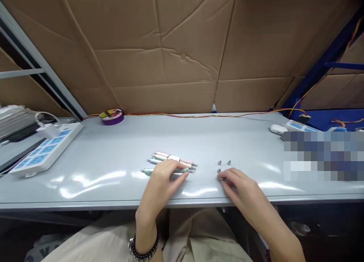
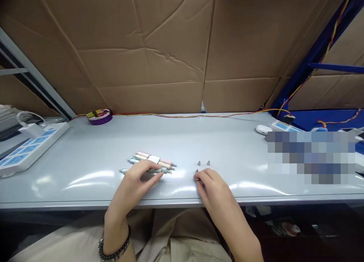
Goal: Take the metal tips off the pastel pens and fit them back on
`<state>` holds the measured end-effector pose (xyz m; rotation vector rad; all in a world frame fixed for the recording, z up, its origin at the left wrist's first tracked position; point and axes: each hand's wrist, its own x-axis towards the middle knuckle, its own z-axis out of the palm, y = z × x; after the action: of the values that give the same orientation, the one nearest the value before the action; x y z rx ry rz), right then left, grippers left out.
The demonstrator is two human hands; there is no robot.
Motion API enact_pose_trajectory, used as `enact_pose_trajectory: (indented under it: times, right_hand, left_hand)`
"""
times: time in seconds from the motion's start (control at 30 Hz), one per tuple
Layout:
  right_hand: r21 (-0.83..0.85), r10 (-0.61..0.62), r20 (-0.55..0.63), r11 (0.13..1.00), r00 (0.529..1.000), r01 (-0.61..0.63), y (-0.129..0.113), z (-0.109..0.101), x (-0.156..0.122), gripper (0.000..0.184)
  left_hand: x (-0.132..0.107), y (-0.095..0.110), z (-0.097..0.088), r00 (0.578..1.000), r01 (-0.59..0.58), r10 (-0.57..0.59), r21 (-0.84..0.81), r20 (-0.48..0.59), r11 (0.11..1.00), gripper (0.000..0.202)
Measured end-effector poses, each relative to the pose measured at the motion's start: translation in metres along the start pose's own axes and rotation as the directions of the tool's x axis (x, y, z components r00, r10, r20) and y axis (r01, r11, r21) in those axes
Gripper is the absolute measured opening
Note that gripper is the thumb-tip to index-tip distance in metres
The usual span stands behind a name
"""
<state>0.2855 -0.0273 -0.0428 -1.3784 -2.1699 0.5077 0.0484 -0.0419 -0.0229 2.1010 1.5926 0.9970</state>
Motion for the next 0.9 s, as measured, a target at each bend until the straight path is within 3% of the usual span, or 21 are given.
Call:
enact_pose_trajectory:
  times: [0.23,0.37,0.5,0.73,0.9]
  right_hand:
    - [-0.011,-0.020,0.005,1.000,1.000,0.020,-0.004,0.003,0.003,0.019]
    - [0.010,-0.017,-0.070,1.000,0.997,0.018,-0.012,-0.004,0.000,0.017]
    - [0.043,-0.109,-0.184,0.992,0.977,0.118,-0.025,-0.001,0.001,0.015]
    - [0.189,-0.239,-0.197,0.943,0.951,0.276,-0.045,0.021,0.008,0.014]
    - [0.263,-0.164,-0.166,0.943,0.972,0.204,-0.047,0.024,0.011,0.010]
  left_hand:
    - [-0.001,-0.003,0.001,1.000,0.018,-0.017,-0.038,0.014,0.999,0.002]
    - [0.000,-0.004,0.000,1.000,0.028,-0.027,-0.052,0.013,0.998,0.005]
    - [0.000,-0.002,0.000,1.000,0.018,-0.017,-0.061,0.022,0.998,0.006]
    - [-0.005,0.005,0.003,0.997,-0.007,0.015,-0.116,0.072,0.993,0.007]
    - [-0.005,0.008,0.004,0.996,0.001,0.008,-0.101,0.087,0.995,0.008]
